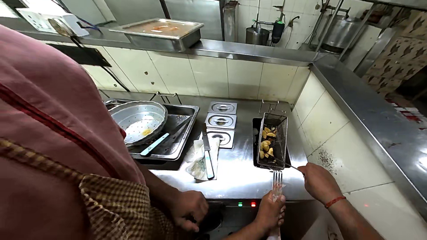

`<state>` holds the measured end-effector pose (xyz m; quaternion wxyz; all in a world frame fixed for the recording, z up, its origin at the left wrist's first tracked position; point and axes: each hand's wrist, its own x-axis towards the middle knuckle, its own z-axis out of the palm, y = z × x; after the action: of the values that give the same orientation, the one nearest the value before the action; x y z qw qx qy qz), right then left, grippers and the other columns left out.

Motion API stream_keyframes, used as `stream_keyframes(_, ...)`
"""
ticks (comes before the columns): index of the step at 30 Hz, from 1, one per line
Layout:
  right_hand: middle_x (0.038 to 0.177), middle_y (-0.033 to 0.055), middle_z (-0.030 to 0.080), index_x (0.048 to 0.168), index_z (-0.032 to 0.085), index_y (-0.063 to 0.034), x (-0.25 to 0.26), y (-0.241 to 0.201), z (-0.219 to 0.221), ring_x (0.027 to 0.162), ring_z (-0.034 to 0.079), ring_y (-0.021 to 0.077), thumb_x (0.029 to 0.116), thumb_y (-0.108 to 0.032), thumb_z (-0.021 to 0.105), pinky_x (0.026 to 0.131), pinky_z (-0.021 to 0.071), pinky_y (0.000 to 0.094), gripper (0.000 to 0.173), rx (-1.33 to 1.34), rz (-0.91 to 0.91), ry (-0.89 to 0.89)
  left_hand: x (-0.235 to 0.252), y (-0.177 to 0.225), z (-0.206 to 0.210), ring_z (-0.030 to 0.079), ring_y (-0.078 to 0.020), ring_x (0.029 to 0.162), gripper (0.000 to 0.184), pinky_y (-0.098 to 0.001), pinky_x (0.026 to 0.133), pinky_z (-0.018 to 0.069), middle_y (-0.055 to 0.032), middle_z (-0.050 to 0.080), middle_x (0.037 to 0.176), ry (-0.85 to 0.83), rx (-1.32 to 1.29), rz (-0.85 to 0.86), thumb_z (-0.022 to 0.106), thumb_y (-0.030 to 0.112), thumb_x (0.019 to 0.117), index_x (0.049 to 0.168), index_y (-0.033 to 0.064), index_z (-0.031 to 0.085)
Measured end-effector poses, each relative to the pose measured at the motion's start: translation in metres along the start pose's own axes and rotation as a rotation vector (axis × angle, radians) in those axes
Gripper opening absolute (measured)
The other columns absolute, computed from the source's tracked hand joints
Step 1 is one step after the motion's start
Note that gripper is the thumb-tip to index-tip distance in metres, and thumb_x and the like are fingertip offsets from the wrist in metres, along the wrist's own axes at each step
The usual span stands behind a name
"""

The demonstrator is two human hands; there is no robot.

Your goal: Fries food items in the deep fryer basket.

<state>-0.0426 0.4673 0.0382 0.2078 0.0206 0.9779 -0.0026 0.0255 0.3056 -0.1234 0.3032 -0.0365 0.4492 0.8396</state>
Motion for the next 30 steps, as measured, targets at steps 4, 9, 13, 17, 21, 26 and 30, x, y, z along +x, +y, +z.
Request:
stream_keyframes(4, 0.121, 0.0108, 0.067, 0.129, 0.07, -0.0209, 0.001, 0.002, 0.006, 0.113, 0.065, 0.0296, 0.0978, -0.008, 0.052, 0.092, 0.0547, 0.0493, 0.039, -0.004, 0.041, -0.01, 0.001, 0.003, -0.001, 0.048, -0.0121, 0.045, 0.022, -0.0272, 0.042, 0.0455, -0.0011, 0.049, 0.063, 0.029, -0.024, -0.017, 0.058, 0.025, 0.1039, 0.113, 0.0068, 0.049)
stream_keyframes(9, 0.123, 0.0095, 0.066, 0.13, 0.07, -0.0231, 0.0, -0.002, -0.002, 0.11, 0.066, 0.0303, 0.0975, -0.006, 0.051, 0.087, 0.0563, 0.0505, 0.041, -0.082, 0.027, 0.011, 0.001, 0.003, -0.001, 0.048, -0.0121, 0.045, 0.022, -0.0271, 0.042, 0.045, -0.0009, 0.049, 0.063, 0.034, -0.017, -0.024, 0.058, 0.026, 0.1042, 0.112, 0.0068, 0.05)
stream_keyframes(13, 0.12, 0.0065, 0.067, 0.124, 0.074, -0.0241, 0.007, -0.002, -0.017, 0.105, 0.067, 0.0296, 0.0961, -0.004, 0.053, 0.083, 0.0562, 0.0509, 0.04, -0.133, -0.032, 0.052, 0.001, 0.003, -0.002, 0.048, -0.0118, 0.045, 0.024, -0.0271, 0.042, 0.0456, -0.0005, 0.049, 0.063, 0.028, -0.027, -0.022, 0.059, 0.027, 0.1025, 0.111, 0.007, 0.05)
stream_keyframes(17, 0.118, 0.0049, 0.068, 0.122, 0.075, -0.0251, 0.015, 0.005, -0.021, 0.105, 0.067, 0.0279, 0.0957, -0.005, 0.055, 0.085, 0.056, 0.0506, 0.038, -0.131, -0.081, 0.052, 0.002, 0.003, -0.004, 0.048, -0.0122, 0.046, 0.025, -0.0273, 0.042, 0.0458, -0.0011, 0.05, 0.064, 0.018, -0.022, -0.02, 0.059, 0.028, 0.1029, 0.113, 0.0067, 0.05)
stream_keyframes(21, 0.115, 0.0066, 0.07, 0.11, 0.079, -0.022, 0.023, 0.02, -0.009, 0.108, 0.066, 0.0285, 0.0953, -0.004, 0.055, 0.091, 0.0539, 0.0514, 0.033, -0.025, -0.128, -0.006, 0.002, 0.004, -0.005, 0.048, -0.0118, 0.046, 0.024, -0.0271, 0.043, 0.0456, -0.0003, 0.049, 0.065, 0.012, -0.01, -0.029, 0.059, 0.027, 0.1036, 0.112, 0.0072, 0.049)
stream_keyframes(26, 0.117, 0.0093, 0.07, 0.133, 0.069, -0.022, 0.028, 0.042, 0.019, 0.108, 0.066, 0.0287, 0.0986, -0.004, 0.053, 0.095, 0.0528, 0.0508, 0.042, 0.053, -0.184, 0.004, 0.002, 0.007, -0.006, 0.048, -0.0121, 0.046, 0.021, -0.0273, 0.042, 0.0459, -0.0011, 0.05, 0.065, 0.025, -0.004, -0.038, 0.056, 0.024, 0.1054, 0.114, 0.0062, 0.05)
stream_keyframes(30, 0.117, 0.0103, 0.07, 0.131, 0.07, -0.0145, 0.035, 0.059, 0.028, 0.108, 0.067, 0.027, 0.0993, -0.006, 0.055, 0.099, 0.0514, 0.0483, 0.036, 0.168, -0.212, 0.01, 0.004, 0.006, -0.007, 0.048, -0.0116, 0.046, 0.02, -0.0269, 0.042, 0.0461, -0.0006, 0.049, 0.064, 0.021, 0.002, -0.046, 0.056, 0.025, 0.1053, 0.112, 0.0066, 0.049)
